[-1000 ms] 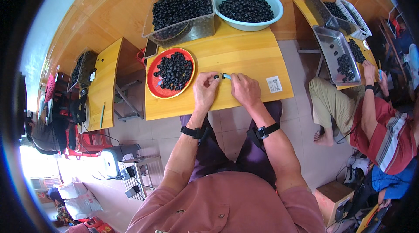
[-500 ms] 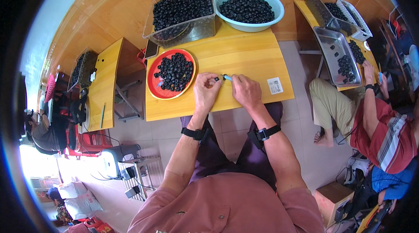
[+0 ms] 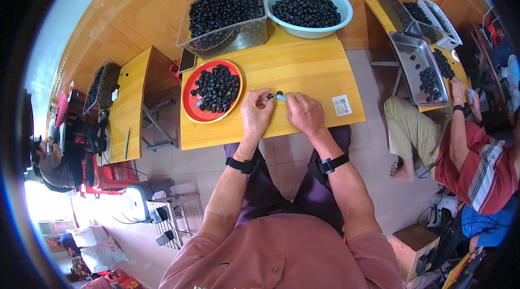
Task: Sorting small black round parts from a tray into containers and onto a plate.
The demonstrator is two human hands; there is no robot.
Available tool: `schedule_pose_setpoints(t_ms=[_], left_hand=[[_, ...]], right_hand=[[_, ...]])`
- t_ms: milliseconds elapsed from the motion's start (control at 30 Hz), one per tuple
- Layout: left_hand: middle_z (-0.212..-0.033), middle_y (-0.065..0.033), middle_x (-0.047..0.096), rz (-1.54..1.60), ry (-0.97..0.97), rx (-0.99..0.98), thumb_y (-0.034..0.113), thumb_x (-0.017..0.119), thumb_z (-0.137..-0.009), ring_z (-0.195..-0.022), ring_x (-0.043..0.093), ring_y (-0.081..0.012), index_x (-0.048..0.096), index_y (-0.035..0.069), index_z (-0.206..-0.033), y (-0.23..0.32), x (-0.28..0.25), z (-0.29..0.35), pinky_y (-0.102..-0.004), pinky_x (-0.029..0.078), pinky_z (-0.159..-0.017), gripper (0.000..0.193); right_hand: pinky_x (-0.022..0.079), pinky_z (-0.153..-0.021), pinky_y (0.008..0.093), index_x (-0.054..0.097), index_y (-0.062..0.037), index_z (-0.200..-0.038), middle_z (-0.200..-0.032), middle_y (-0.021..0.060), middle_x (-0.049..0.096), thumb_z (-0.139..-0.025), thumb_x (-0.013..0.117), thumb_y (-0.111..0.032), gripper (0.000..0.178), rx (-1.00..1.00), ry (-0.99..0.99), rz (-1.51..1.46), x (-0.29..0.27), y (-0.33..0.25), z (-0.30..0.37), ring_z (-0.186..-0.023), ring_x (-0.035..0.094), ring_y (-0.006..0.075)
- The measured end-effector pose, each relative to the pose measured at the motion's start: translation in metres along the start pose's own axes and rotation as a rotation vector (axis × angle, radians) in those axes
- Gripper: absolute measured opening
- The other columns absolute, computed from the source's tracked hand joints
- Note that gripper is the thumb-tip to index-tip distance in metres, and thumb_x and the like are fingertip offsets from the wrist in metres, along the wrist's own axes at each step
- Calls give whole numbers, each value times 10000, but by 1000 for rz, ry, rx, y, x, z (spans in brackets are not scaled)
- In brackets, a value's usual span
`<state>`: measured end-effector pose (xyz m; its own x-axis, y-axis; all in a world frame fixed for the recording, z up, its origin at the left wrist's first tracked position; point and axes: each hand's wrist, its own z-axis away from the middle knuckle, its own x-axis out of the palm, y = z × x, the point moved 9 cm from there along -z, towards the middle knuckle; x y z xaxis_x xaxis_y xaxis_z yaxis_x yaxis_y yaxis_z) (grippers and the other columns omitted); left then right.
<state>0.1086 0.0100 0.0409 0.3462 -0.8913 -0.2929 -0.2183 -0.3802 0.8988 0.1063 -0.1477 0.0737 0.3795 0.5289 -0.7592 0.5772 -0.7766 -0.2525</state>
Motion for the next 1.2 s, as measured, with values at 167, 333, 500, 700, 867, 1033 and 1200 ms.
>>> schedule_pose_setpoints(t_ms=[167, 333, 500, 700, 867, 1033, 1200], left_hand=[[-938, -88, 638, -72, -23, 32, 10, 784, -836, -805, 670, -169, 712, 28, -1087, 4, 2, 1, -286, 569, -733, 262], [-930, -84, 637, -44, -22, 6, 15, 788, -833, -793, 669, -167, 709, 33, -1098, 1, 3, 2, -287, 568, -729, 277], [-914, -69, 654, 6, -34, -26, 8, 788, -839, -779, 670, -143, 693, 29, -1121, -1, 6, 2, -273, 564, -723, 299], [-935, -54, 680, 207, -63, -116, -5, 775, -872, -797, 656, -93, 654, -2, -1167, -21, 11, 1, -244, 550, -718, 320], [-952, -63, 670, 183, -50, -96, -9, 776, -871, -827, 660, -104, 673, -5, -1143, -15, 7, 1, -242, 549, -723, 292], [-947, -101, 636, 109, -8, -6, -30, 751, -855, -813, 677, -174, 736, 10, -1028, -2, -1, 2, -278, 560, -721, 178], [-936, -84, 630, 120, 59, 53, -40, 739, -844, -807, 660, -168, 731, 13, -1019, 3, -24, -3, -280, 543, -718, 184]], right_hand=[[556, -573, 401, 674, -56, -935, -716, 92, 615, -898, 656, -99, 60, -38, 6, -11, 1, -3, 2, -666, 680, 271], [557, -576, 404, 679, -47, -954, -718, 98, 619, -902, 653, -97, 77, -26, -26, -1, 4, -2, 3, -668, 681, 275], [556, -577, 408, 673, -44, -948, -722, 103, 620, -904, 645, -95, 72, -18, -34, -10, 4, 0, 3, -672, 682, 283], [560, -588, 413, 650, -46, -902, -727, 109, 624, -906, 633, -93, 50, 42, -58, 19, 8, 6, -1, -690, 693, 287], [561, -592, 418, 648, -54, -891, -733, 108, 630, -905, 632, -96, 46, 60, -43, 13, 8, 9, 1, -695, 694, 291], [553, -589, 431, 644, -67, -888, -738, 99, 633, -905, 641, -110, 47, 80, -1, -1, 5, 9, -1, -699, 691, 295], [554, -590, 440, 639, -75, -881, -749, 102, 644, -921, 628, -124, 64, 109, 11, 5, 1, 12, 0, -699, 692, 306]])
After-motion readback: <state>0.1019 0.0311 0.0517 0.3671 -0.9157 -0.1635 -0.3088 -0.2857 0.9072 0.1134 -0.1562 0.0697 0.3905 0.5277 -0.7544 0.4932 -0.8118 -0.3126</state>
